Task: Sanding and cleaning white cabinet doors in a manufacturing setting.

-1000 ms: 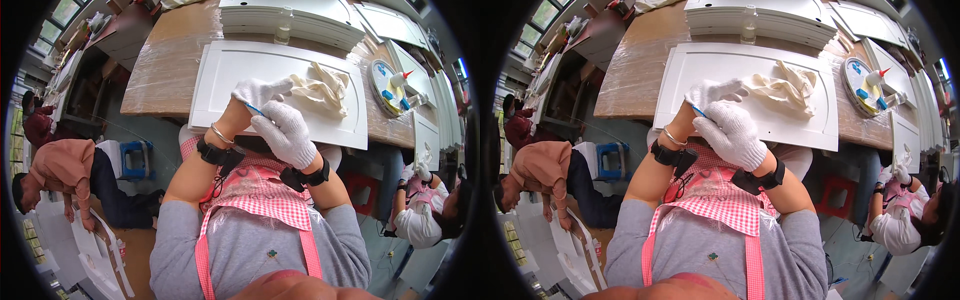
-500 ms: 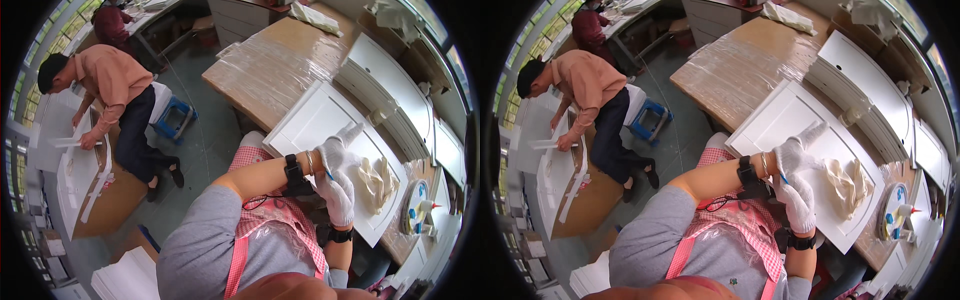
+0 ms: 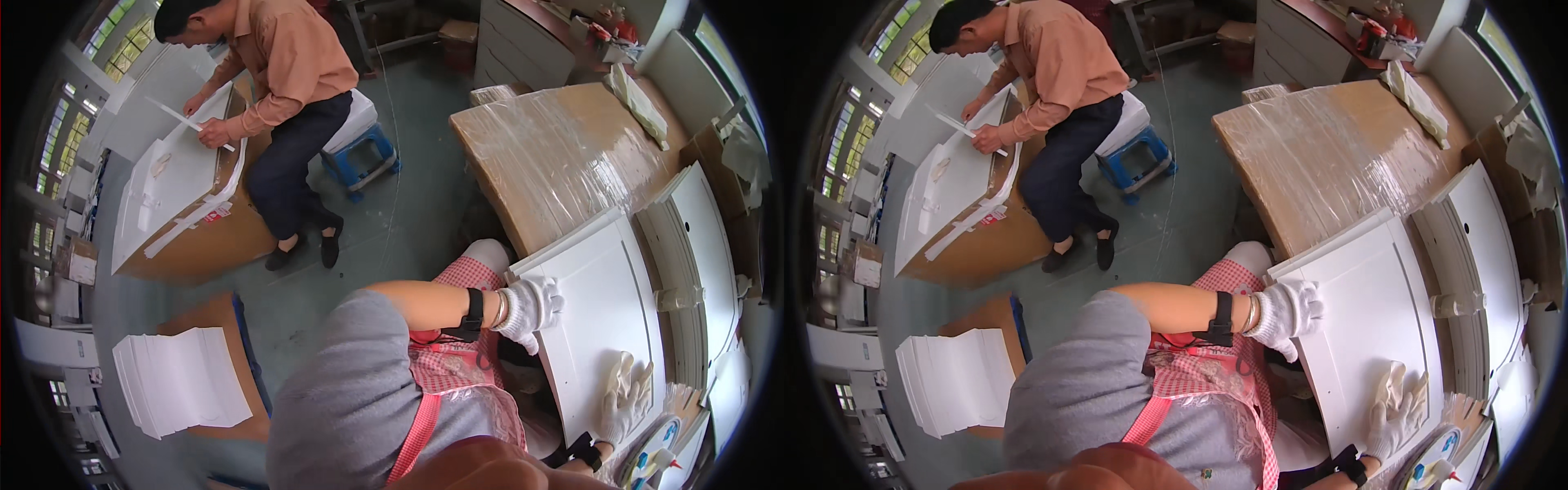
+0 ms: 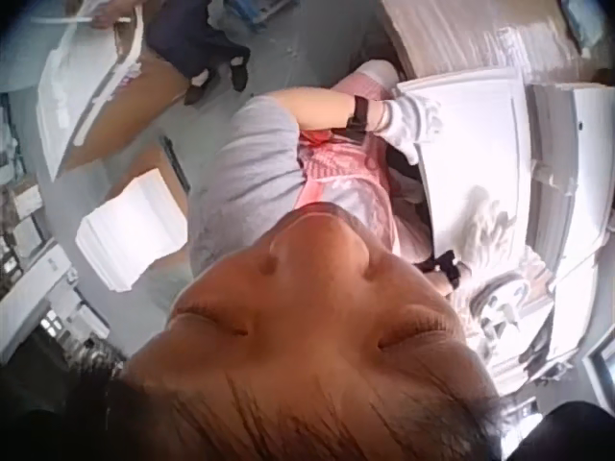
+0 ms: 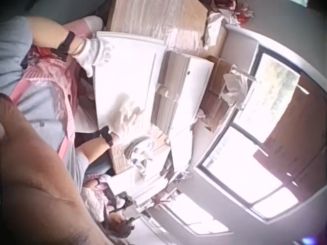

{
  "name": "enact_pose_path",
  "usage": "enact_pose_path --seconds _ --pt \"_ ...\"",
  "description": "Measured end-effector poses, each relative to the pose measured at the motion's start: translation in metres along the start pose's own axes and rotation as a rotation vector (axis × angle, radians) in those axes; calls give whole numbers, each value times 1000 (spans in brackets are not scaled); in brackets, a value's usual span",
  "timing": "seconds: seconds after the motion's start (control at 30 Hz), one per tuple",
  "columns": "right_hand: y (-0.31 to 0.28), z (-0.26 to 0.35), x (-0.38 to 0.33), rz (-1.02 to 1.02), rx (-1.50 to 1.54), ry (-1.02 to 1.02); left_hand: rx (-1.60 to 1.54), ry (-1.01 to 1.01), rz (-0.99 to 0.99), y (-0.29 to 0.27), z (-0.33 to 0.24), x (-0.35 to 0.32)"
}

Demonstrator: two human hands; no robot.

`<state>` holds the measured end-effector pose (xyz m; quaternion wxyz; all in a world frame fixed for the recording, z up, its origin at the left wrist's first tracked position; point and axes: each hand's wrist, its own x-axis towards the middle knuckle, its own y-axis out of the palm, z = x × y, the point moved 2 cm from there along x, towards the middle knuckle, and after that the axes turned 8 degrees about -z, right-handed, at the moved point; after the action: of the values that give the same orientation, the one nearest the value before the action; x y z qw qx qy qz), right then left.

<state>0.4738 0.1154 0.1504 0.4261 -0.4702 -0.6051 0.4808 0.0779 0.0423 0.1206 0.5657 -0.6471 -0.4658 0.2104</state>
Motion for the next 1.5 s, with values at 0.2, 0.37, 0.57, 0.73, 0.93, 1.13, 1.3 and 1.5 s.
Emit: enact_pose_path --seconds 0.2,0.37,0.57,0.73,0.93,1.13,1.3,1.5 --pt "24 26 -22 -355 311 -122 -55 -127 -173 6 9 -23" --pt "-4 -23 -11 -402 1565 391 -77 -56 -361 5 8 -28" --pt "10 -58 80 -94 512 718 -157 -74 -326 11 10 -15" --pt "24 114 183 -224 190 118 -190 -2 -309 20 10 1" --pt "-5 311 197 -31 504 -381 -140 29 -357 17 4 13" --pt "38 96 108 -308 385 93 -87 7 -329 22 4 6" --pt "20 -124 -3 2 -16 623 -62 5 -293 20 2 4" --pt "-36 -173 -39 -277 872 844 -46 -38 -225 21 -4 5"
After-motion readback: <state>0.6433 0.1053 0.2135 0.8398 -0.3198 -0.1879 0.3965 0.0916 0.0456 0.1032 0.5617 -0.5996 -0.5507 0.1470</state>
